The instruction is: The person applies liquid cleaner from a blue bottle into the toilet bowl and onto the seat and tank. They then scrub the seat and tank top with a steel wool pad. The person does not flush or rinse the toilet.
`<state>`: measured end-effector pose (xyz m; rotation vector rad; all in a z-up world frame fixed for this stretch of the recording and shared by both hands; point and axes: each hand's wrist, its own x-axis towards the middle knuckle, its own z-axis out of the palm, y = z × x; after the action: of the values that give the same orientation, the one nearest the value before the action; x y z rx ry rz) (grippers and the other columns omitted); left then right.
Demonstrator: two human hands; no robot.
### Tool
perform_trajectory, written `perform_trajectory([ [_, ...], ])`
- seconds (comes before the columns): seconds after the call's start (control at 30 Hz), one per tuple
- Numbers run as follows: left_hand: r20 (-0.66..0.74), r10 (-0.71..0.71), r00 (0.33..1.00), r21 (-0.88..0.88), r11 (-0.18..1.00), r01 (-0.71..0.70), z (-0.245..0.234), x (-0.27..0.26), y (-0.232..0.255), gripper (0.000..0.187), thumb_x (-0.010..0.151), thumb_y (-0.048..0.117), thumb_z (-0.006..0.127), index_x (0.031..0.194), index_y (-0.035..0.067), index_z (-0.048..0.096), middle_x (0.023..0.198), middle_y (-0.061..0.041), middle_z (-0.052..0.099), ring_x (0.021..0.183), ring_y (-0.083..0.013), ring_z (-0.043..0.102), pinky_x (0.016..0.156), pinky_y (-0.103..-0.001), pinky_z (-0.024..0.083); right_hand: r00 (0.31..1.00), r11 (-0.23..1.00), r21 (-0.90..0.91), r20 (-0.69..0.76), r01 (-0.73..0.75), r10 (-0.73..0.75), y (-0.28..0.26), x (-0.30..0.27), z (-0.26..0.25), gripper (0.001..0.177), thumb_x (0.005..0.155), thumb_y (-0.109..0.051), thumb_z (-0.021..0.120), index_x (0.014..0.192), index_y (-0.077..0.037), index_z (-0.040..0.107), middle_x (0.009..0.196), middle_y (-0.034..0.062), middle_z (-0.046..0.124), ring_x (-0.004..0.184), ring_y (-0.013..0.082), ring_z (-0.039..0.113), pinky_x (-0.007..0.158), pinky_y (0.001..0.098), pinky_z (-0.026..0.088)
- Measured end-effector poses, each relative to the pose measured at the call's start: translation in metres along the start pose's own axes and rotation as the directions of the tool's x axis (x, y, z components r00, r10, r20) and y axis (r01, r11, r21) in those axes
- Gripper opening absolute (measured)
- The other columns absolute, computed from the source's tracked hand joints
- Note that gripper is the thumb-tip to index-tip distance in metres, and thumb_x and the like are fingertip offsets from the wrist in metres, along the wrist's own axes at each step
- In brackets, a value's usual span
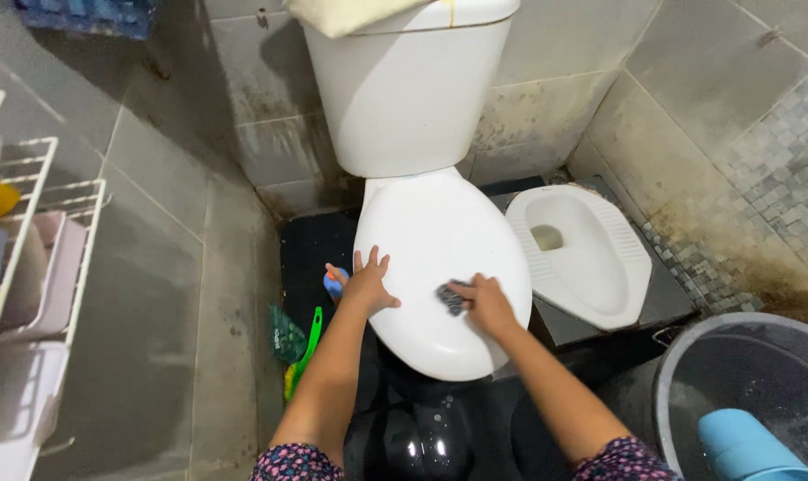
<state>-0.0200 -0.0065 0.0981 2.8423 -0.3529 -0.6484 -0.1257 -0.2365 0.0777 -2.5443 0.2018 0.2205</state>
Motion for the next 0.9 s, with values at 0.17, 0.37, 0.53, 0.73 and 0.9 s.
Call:
perform_trajectory([
  [0.17, 0.047, 0.040, 0.998, 0.123, 0.991, -0.046, -0.011, -0.002, 0.018, 0.124, 0.065, 0.041, 0.094, 0.163, 0.030, 0.019, 0.173, 0.001, 0.003, 0.159, -0.0307, -0.002, 0.105, -0.084, -0.019, 0.988, 0.996, -0.085, -0.154, 0.007, -0.020, 0.052, 0.036, -0.024, 0.050, 0.090, -0.004, 0.063, 0.125, -0.038, 0.074, 0.099, 0.0014, 0.059, 0.092, 0.0229, 0.049, 0.091, 0.0312, 0.048],
  [0.37, 0.071, 0.048, 0.996, 0.120, 0.991, -0.056, -0.015, -0.006, 0.018, 0.124, 0.062, 0.039, 0.095, 0.162, 0.033, 0.022, 0.173, 0.001, 0.005, 0.159, -0.0339, 0.002, 0.107, -0.083, -0.019, 0.946, 0.992, -0.090, -0.302, 0.091, -0.114, 0.065, 0.101, -0.030, 0.045, 0.090, -0.007, 0.064, 0.121, -0.038, 0.076, 0.097, 0.0036, 0.057, 0.089, 0.0254, 0.048, 0.087, 0.0324, 0.048],
  [0.53, 0.073, 0.062, 0.995, 0.086, 0.994, -0.068, -0.010, 0.002, 0.013, 0.124, 0.060, 0.035, 0.095, 0.161, 0.034, 0.023, 0.172, 0.001, 0.005, 0.158, -0.0352, 0.000, 0.106, -0.082, -0.020, 0.935, 0.988, -0.096, -0.325, 0.120, -0.145, 0.055, 0.150, -0.041, 0.046, 0.091, -0.007, 0.064, 0.123, -0.039, 0.076, 0.098, 0.0036, 0.057, 0.094, 0.0259, 0.048, 0.089, 0.0328, 0.048],
  [0.73, 0.045, 0.087, 0.995, 0.030, 0.996, -0.088, -0.012, -0.005, 0.014, 0.123, 0.059, 0.034, 0.095, 0.161, 0.033, 0.025, 0.172, 0.000, 0.008, 0.158, -0.0375, 0.001, 0.109, -0.079, -0.021, 0.958, 0.991, -0.111, -0.272, 0.068, -0.096, 0.027, 0.191, -0.057, 0.046, 0.094, -0.009, 0.064, 0.124, -0.042, 0.073, 0.104, 0.0024, 0.057, 0.100, 0.0247, 0.049, 0.093, 0.0358, 0.048],
  [0.9, 0.027, 0.096, 0.995, 0.035, 0.995, -0.097, -0.009, 0.001, 0.009, 0.123, 0.059, 0.037, 0.094, 0.160, 0.036, 0.024, 0.171, 0.004, 0.010, 0.157, -0.0379, 0.003, 0.110, -0.079, -0.020, 0.956, 0.992, -0.094, -0.276, 0.082, -0.105, 0.022, 0.208, -0.068, 0.045, 0.096, -0.010, 0.063, 0.124, -0.043, 0.073, 0.102, 0.0007, 0.055, 0.100, 0.0225, 0.047, 0.092, 0.0360, 0.049],
])
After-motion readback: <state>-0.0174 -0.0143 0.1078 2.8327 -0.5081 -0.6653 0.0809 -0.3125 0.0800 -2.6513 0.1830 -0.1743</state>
